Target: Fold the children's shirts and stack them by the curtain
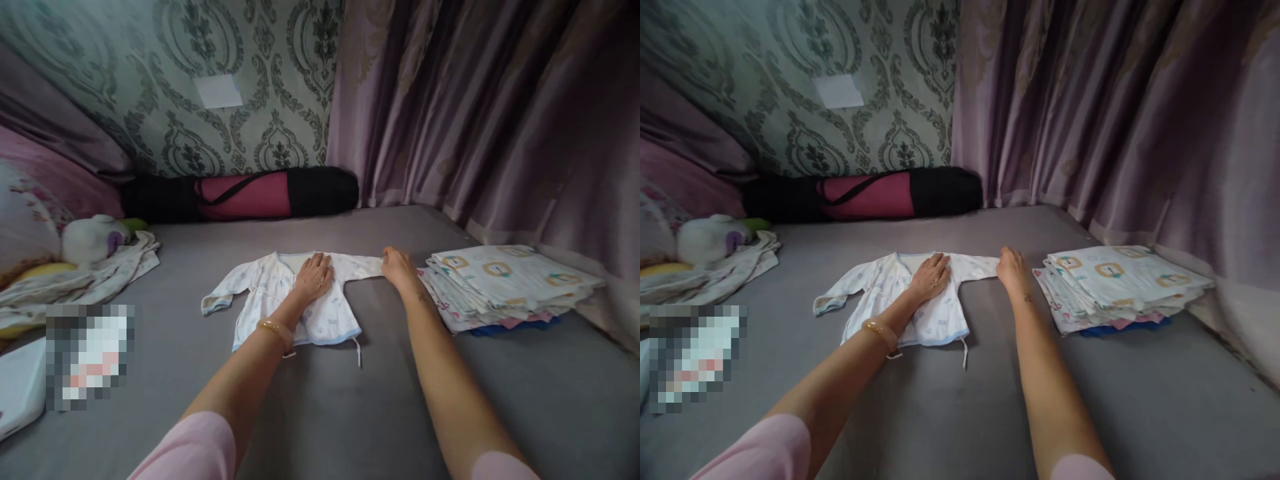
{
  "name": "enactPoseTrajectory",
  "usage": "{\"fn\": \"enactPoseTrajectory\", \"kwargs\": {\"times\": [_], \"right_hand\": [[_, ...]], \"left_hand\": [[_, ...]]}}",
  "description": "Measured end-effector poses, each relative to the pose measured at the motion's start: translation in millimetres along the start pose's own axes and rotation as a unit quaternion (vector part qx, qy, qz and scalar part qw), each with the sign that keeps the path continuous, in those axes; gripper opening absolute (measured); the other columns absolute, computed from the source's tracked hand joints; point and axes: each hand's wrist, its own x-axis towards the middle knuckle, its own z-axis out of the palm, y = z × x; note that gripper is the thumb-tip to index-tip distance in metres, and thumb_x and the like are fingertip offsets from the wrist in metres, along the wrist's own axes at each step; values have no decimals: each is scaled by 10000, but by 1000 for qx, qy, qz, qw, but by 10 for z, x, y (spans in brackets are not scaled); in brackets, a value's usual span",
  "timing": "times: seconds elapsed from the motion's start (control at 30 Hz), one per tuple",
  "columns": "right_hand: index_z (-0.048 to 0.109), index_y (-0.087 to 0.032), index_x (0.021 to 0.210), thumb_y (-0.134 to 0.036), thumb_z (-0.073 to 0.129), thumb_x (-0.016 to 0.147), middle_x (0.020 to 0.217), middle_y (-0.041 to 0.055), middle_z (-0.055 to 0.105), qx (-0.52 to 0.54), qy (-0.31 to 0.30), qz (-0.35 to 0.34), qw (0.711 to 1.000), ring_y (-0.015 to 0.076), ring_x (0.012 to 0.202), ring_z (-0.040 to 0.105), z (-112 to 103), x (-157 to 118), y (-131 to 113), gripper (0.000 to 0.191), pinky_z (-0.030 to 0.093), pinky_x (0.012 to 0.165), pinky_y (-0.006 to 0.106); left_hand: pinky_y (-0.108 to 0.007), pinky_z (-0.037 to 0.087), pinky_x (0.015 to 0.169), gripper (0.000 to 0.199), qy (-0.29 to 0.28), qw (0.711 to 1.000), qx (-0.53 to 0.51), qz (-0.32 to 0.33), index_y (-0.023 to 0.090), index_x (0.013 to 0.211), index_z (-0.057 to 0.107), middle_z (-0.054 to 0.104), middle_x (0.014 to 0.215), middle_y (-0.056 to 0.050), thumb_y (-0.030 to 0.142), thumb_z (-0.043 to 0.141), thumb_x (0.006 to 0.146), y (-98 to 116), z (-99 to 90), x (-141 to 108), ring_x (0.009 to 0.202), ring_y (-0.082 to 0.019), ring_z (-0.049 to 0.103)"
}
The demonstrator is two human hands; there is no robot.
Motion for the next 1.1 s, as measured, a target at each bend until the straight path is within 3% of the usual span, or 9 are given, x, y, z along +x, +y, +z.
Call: {"fn": "enactPoseTrajectory", "kwargs": {"times": [0.1, 0.27, 0.37, 0.5, 0.7, 0.8, 0.9, 1.0, 1.1], "right_hand": [[560, -160, 1253, -238, 435, 929, 1168, 156, 598, 13, 11, 15, 1000, 278, 1112, 542, 103, -21, -17, 356, 416, 872, 341], [601, -131, 1198, -113, 374, 900, 1199, 191, 572, -5, 59, 36, 998, 306, 1143, 525, 144, -73, -61, 375, 410, 912, 395], [556, -90, 1265, -113, 315, 915, 1354, 200, 492, -10, 110, -60, 992, 318, 1256, 436, 167, -99, -219, 425, 355, 1004, 442], [393, -124, 1431, -309, 284, 974, 1520, 108, 339, 34, 14, -257, 966, 263, 1417, 225, 345, -143, -549, 505, 209, 1135, 449], [261, -137, 1500, -402, 134, 988, 1555, 66, 256, 1, -78, -250, 965, 236, 1444, 161, 593, -161, -671, 590, 123, 1159, 493], [256, -144, 1502, -408, 117, 986, 1561, 69, 235, -15, -79, -250, 965, 231, 1444, 158, 613, -129, -635, 596, 126, 1158, 496], [234, -140, 1508, -427, 108, 982, 1566, 65, 220, -24, -87, -251, 964, 229, 1447, 142, 612, -114, -638, 613, 121, 1161, 491], [218, -139, 1512, -426, 118, 977, 1572, 60, 206, -37, -91, -249, 963, 227, 1451, 122, 617, -118, -669, 615, 115, 1163, 488], [226, -150, 1510, -408, 147, 975, 1572, 65, 207, -46, -92, -238, 966, 235, 1448, 138, 605, -94, -701, 599, 138, 1156, 507]], "left_hand": [[-404, 263, 1129, 487, 0, 1000, 1, -2, 168, 1409, 402, 417, 1455, -147, 376, 273, 987, 12, -1, -1, 1367, -238, 358], [-412, 243, 1137, 489, -12, 1000, 15, -9, 188, 1425, 399, 369, 1495, -145, 362, 318, 975, 24, 19, 13, 1393, -256, 315], [-428, 230, 1141, 508, -23, 999, 23, -9, 178, 1442, 371, 351, 1508, -144, 371, 285, 981, 27, 38, 14, 1409, -266, 281], [-453, 217, 1141, 528, -23, 1000, 15, -8, 161, 1454, 348, 329, 1515, -161, 381, 277, 979, 16, 85, 19, 1414, -290, 263], [-407, 280, 1121, 512, -40, 995, -88, 18, 122, 1407, 396, 391, 1475, -175, 315, 405, 934, -106, 14, 133, 1379, -267, 341], [-365, 359, 1075, 451, 26, 986, -164, 4, 123, 1331, 482, 497, 1390, -167, 307, 437, 922, -359, -210, 39, 1296, -242, 456], [-350, 404, 1030, 396, 109, 976, -182, -53, 145, 1258, 545, 578, 1292, -135, 265, 479, 886, -779, -526, -330, 1192, -227, 538], [-359, 445, 965, 419, 138, 957, -157, -203, 166, 1259, 544, 624, 1206, -115, 248, 511, 850, -1247, -824, -864, 1087, -225, 589], [-312, 483, 847, 447, 95, 918, -152, -355, 103, 1215, 563, 646, 1135, -149, 324, 558, 827, -1594, -1014, -1348, 1005, -233, 621]]}}
